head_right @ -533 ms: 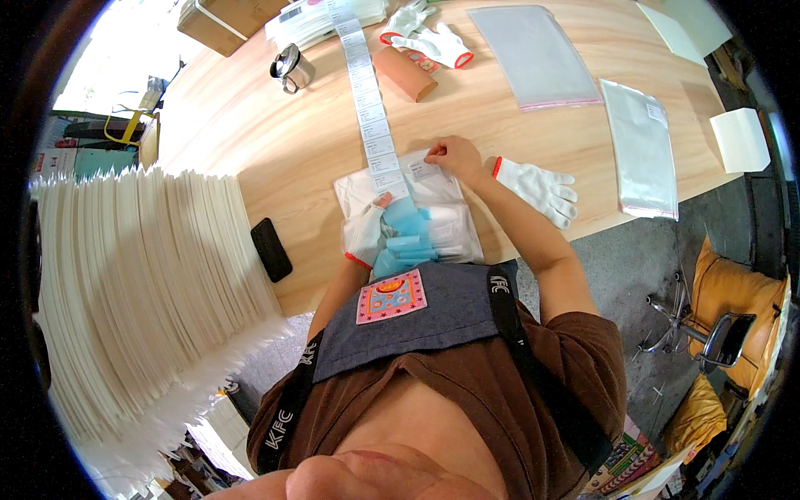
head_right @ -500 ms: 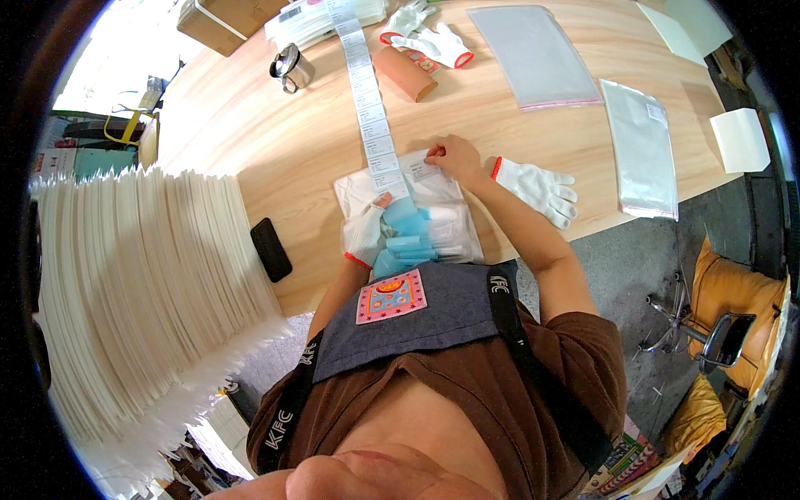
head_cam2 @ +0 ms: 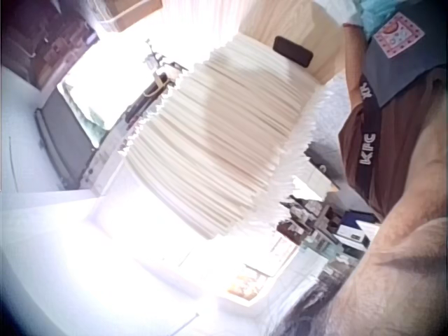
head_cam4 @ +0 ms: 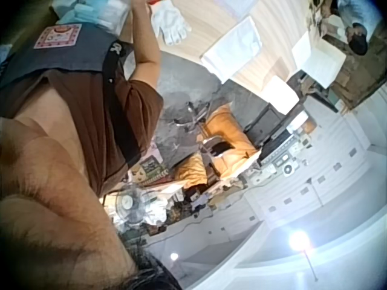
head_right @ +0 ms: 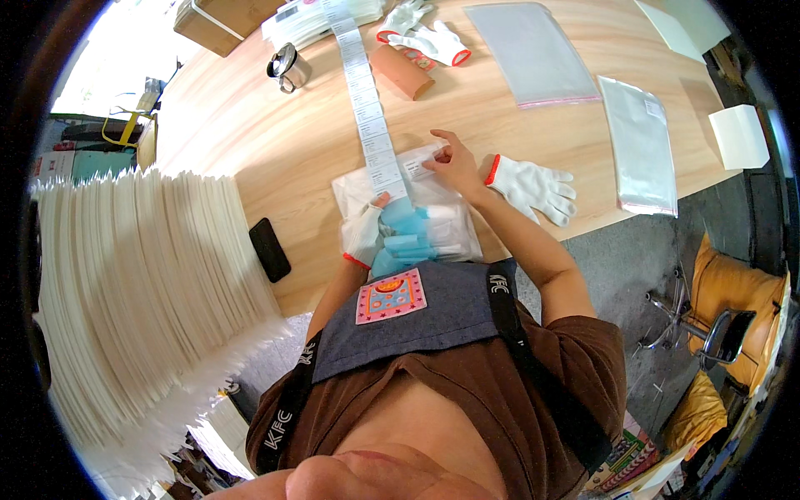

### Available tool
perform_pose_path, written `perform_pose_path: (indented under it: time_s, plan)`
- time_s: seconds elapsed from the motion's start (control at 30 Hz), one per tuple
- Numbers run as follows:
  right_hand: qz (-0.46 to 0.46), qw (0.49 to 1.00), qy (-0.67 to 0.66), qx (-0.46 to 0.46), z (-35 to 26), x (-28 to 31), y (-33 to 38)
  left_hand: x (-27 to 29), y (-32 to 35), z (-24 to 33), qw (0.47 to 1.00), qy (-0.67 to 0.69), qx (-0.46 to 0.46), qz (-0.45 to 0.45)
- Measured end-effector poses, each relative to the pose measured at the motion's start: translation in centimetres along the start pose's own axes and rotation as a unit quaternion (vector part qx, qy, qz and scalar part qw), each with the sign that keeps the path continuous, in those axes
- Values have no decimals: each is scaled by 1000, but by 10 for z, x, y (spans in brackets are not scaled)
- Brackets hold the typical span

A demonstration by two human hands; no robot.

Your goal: The person wraps a long printed label around a stack of white items, secures it with blue tape, and places the wrapped bundle into a clear plastic bag. The person then seals the bag and sets it aside.

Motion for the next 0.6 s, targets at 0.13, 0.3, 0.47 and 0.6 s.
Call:
perform_pose_path:
  time_s: [0.13, 0.3, 0.47, 0.6]
  plan:
    - [-61, 996, -5, -60, 9, -3, -14, 8, -10, -5, 1000, -15, 3, -21]
    - [-58, 997, 16, -40, 3, 1, -15, -3, 0, 1, 997, 12, -31, -69]
    - [-46, 996, 66, 31, -10, 4, -13, 6, -8, -5, 994, 28, -33, -98]
    - [-84, 995, 26, 53, -28, 3, -2, 3, 1, -1, 981, 82, -98, -147]
Point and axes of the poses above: each hand's wrist, its own y-axis away from the middle knuckle, its own x-axis out of the back of the hand, z = x × y, the point moved 6 cm from there along -y, towards the middle knuckle, and after that the axes turned 8 degrees about x, right-handed, at the moved point
